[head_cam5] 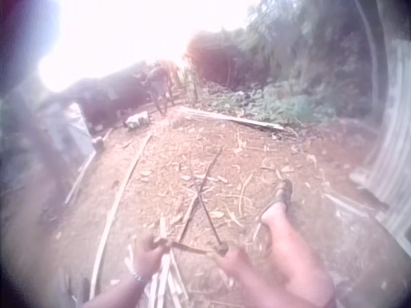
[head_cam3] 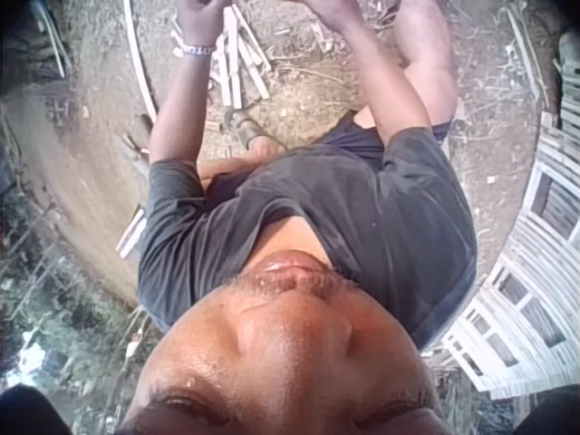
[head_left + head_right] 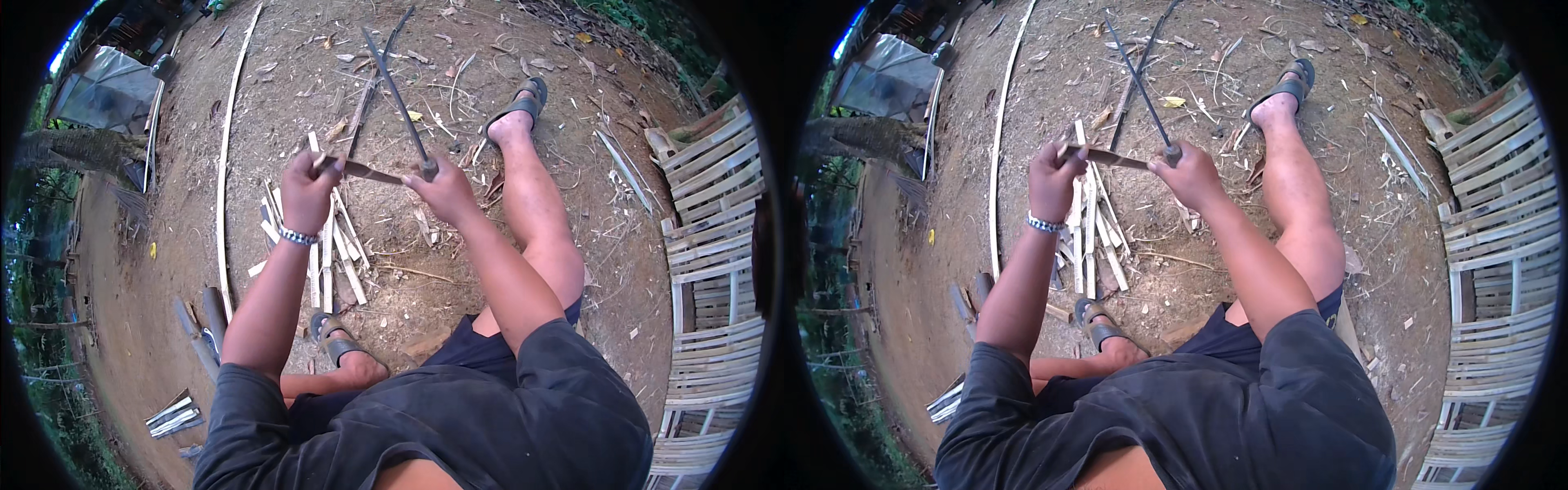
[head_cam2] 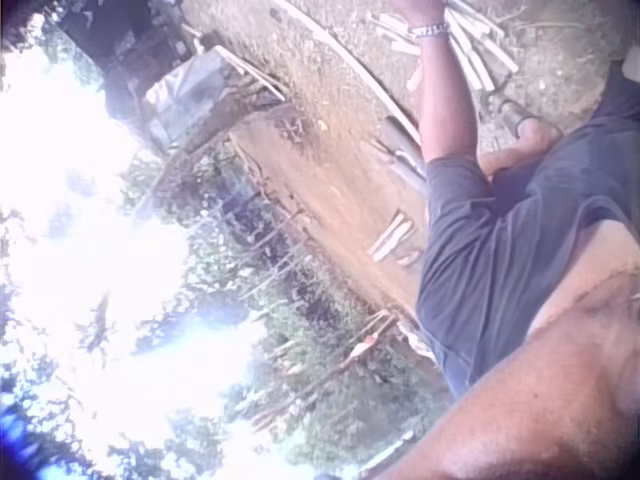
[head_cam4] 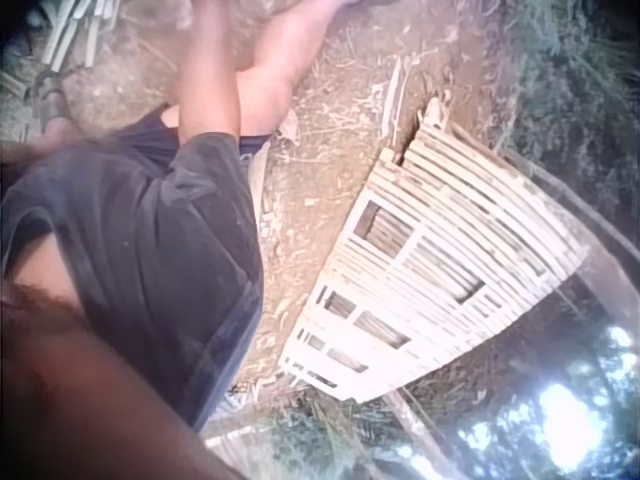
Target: The person whittles and shapes small bamboo strips using a large knife and a smaller blade while sitting on the ground.
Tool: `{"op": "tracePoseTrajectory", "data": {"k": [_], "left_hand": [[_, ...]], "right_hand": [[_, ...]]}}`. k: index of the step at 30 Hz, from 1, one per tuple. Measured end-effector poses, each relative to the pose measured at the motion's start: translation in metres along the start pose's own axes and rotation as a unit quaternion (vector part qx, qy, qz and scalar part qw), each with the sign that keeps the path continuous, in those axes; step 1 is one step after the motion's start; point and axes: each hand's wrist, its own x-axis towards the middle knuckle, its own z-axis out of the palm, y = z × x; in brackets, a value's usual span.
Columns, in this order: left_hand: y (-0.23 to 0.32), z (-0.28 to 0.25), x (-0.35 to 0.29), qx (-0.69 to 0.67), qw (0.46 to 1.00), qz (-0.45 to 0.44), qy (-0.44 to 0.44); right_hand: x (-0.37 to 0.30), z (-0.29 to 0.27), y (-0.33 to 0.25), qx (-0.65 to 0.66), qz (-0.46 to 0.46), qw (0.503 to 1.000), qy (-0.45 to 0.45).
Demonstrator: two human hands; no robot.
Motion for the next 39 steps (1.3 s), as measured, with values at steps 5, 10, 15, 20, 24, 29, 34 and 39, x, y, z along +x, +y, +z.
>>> {"op": "tracePoseTrajectory", "data": {"k": [5,10,15,20,24,29,34,39], "left_hand": [[-0.056,0.006,-0.04,0.174,0.981,-0.087,0.015],[-0.062,-0.003,-0.056,0.302,0.946,-0.096,-0.064],[-0.064,-0.003,-0.057,0.322,0.944,-0.052,-0.053],[-0.048,0.006,-0.046,0.308,0.949,0.005,-0.071],[-0.044,-0.002,-0.034,0.298,0.952,-0.013,-0.061],[-0.053,0.0,-0.023,0.317,0.943,0.005,-0.098],[-0.046,-0.013,-0.025,0.337,0.929,0.086,-0.13],[-0.06,-0.019,-0.039,0.357,0.906,0.144,-0.177]], "right_hand": [[0.0,0.023,0.083,-0.161,0.125,0.975,-0.091],[-0.015,0.058,0.075,-0.177,0.223,0.937,-0.203],[-0.009,0.071,0.07,-0.241,0.18,0.922,-0.246],[0.019,0.023,0.143,-0.307,0.256,0.895,-0.2],[-0.002,0.055,0.075,-0.186,0.257,0.918,-0.237],[0.02,0.028,0.181,-0.288,0.251,0.903,-0.196],[0.003,0.05,0.094,-0.216,0.179,0.923,-0.262],[-0.009,0.051,0.11,-0.248,0.177,0.926,-0.223]]}}
